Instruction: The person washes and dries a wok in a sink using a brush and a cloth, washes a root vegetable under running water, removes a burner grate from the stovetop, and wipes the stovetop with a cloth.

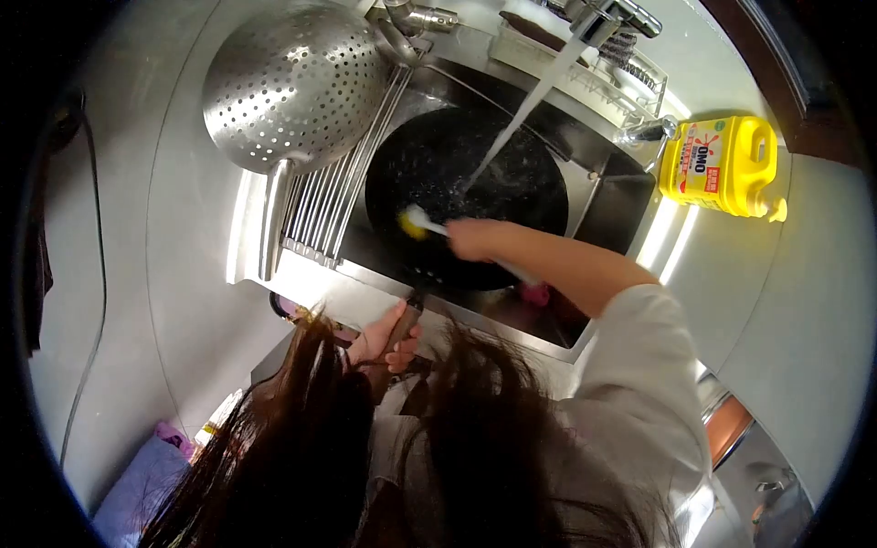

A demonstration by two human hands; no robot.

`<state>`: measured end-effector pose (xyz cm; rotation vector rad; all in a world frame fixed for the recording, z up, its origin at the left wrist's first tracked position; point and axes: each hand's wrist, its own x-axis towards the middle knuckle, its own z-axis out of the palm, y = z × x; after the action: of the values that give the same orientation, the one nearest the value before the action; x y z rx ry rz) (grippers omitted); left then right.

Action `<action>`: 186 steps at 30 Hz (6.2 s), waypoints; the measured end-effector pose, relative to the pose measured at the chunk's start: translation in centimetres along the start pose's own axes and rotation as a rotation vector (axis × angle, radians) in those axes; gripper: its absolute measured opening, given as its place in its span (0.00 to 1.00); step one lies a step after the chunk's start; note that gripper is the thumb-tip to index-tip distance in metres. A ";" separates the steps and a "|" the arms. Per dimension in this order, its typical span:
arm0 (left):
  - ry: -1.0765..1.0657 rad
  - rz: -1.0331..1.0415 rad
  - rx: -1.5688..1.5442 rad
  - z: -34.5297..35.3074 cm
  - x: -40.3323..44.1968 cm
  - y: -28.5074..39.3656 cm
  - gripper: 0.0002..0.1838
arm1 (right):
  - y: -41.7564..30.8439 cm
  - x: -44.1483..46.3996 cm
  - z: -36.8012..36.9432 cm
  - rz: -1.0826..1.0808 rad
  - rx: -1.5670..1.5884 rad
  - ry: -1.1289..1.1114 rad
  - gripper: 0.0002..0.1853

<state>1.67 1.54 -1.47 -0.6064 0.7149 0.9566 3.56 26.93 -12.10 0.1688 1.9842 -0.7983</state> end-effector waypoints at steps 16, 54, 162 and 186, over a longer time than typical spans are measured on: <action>0.048 0.103 0.037 1.4 -0.9 -0.2 0.29 | 2.4 -1.2 -1.2 0.256 -0.424 0.081 0.17; 0.012 0.041 0.033 -0.2 -0.7 0.8 0.29 | -2.0 5.1 -4.2 0.253 0.061 0.141 0.14; 0.361 0.321 0.663 17.7 -13.0 -1.0 0.08 | -5.5 -29.0 -5.5 -0.321 0.216 0.953 0.16; 0.372 0.399 0.668 16.8 -12.2 -2.3 0.11 | 0.2 -18.1 -14.0 -0.319 0.132 0.947 0.16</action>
<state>3.57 6.67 18.69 -0.0395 1.4502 0.8983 3.12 39.04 7.31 0.3623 2.8933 -1.1944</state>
